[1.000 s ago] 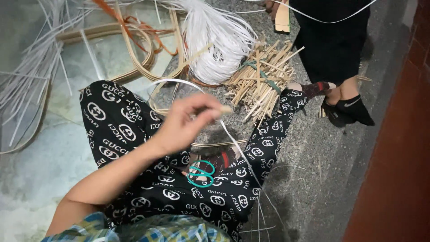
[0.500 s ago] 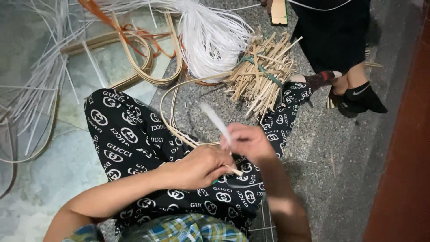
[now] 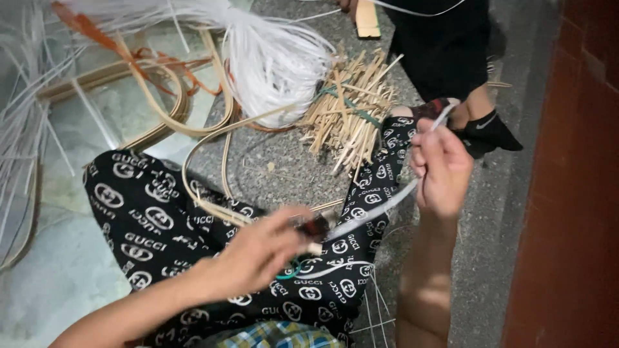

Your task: Weaving white plastic strips around bamboo and wooden frames to construct furniture components.

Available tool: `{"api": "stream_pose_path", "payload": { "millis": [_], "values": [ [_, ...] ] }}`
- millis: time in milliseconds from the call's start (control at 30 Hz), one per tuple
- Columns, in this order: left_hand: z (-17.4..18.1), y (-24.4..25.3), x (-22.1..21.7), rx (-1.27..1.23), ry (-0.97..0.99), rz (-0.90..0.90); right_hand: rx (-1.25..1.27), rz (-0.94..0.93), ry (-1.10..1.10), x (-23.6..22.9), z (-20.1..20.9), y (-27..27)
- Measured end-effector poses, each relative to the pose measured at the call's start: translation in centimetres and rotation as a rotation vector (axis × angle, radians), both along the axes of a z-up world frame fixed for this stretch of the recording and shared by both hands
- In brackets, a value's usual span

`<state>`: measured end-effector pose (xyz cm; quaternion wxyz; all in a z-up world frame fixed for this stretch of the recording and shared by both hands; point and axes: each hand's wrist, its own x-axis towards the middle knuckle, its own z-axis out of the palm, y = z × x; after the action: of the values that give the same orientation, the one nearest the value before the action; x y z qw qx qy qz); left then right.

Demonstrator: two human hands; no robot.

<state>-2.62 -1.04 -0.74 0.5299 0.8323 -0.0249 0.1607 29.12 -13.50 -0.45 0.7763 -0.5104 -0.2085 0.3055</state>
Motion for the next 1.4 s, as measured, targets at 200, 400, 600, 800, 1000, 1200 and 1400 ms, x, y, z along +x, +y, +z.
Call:
{"api": "stream_pose_path", "payload": {
  "millis": [200, 400, 600, 800, 1000, 1200, 1400],
  "values": [
    [1.0, 2.5, 1.8, -0.271, -0.099, 0.37, -0.302, 0.073, -0.622, -9.0, 3.4, -0.1],
    [0.3, 2.0, 2.4, -0.475, -0.079, 0.38, -0.282, 0.049, -0.592, -12.8, 2.7, -0.1],
    [0.1, 2.1, 2.2, -0.485, -0.066, 0.356, -0.331, 0.025, -0.616, -14.6, 2.3, 0.4],
    [0.4, 1.9, 2.3, -0.426, -0.136, 0.331, -0.325, 0.026, -0.541, -15.3, 1.5, 0.6],
    [0.5, 1.7, 2.4, -0.359, -0.161, 0.336, -0.255, 0.052, -0.465, -15.6, 1.2, 0.5],
    [0.5, 2.1, 2.5, -0.349, -0.144, 0.302, -0.294, 0.059, -0.541, -15.5, 1.5, 0.2],
    [0.9, 2.5, 2.6, -0.364, -0.125, 0.276, -0.297, 0.079, -0.571, -15.4, 1.6, 0.0]
  ]
}}
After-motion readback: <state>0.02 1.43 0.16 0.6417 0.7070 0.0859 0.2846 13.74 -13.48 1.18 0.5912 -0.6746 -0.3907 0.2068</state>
